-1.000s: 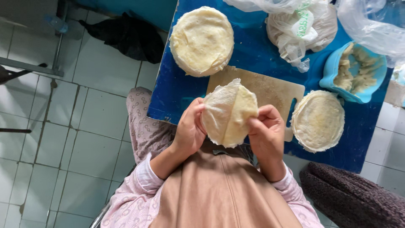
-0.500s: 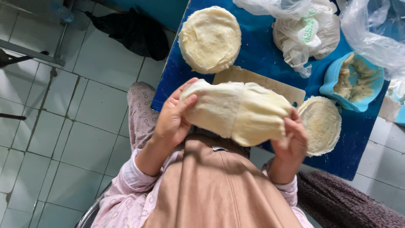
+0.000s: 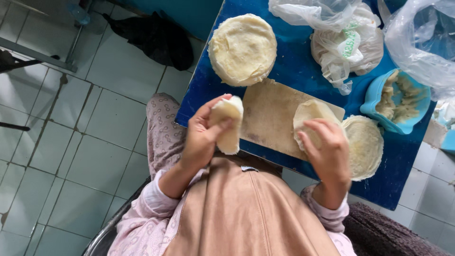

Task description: The person peels thin round pastry sheets one at a time from a stack of spring roll wrappers, working each sheet loose with the fingertips and placing the separated sheets onto a growing pile on the blue table beside the cutting board.

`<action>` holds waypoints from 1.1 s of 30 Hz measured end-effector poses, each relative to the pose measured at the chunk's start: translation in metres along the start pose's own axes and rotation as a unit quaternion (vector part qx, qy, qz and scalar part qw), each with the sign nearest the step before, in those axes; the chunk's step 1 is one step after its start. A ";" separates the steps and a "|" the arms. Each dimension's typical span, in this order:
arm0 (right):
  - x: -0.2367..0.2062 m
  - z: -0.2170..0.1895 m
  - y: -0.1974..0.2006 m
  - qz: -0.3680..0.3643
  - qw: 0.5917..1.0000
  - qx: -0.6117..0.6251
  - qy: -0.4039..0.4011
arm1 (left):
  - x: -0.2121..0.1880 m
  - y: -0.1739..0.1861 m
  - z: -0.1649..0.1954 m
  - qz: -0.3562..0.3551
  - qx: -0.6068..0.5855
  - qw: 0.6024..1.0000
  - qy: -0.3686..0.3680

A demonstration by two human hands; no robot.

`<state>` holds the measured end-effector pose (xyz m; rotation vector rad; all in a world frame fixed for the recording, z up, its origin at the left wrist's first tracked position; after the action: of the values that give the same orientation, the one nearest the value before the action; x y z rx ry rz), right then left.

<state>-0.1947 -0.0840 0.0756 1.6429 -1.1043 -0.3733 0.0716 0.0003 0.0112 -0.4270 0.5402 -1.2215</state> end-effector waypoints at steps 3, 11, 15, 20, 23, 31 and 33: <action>-0.001 -0.036 -0.018 0.090 0.978 0.168 -0.080 | -0.003 -0.019 -0.008 -0.055 0.060 0.996 -0.032; -0.005 -0.039 -0.067 0.044 0.838 0.516 -0.174 | -0.004 -0.040 -0.040 -0.168 -0.012 0.984 0.057; -0.015 -0.027 -0.076 0.058 0.780 0.584 -0.218 | -0.009 -0.037 -0.046 -0.138 0.025 0.989 0.044; -0.027 -0.027 -0.075 0.067 0.828 0.513 -0.217 | -0.009 -0.030 -0.041 -0.092 0.144 0.985 0.024; -0.032 -0.032 -0.075 0.053 0.844 0.488 -0.215 | -0.011 -0.029 -0.038 -0.098 0.191 0.975 0.061; -0.024 -0.041 -0.069 0.037 0.813 0.538 -0.220 | -0.009 -0.030 -0.044 -0.069 0.032 0.993 0.095; -0.024 -0.042 -0.069 0.023 0.794 0.581 -0.176 | -0.010 -0.028 -0.046 -0.065 0.065 0.994 0.064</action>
<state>-0.1450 -0.0405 0.0244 2.6684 -1.8532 0.1175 0.0204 0.0011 -0.0081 -0.2782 0.5460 -1.4073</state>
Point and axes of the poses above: each hand's wrist, its own x-axis towards the middle knuckle, its own y-axis out of the back of the hand, z = x × y, the point moved 2 cm from there along x, towards the middle knuckle, and after that the axes turned 1 degree about z, right-handed, at the moved point
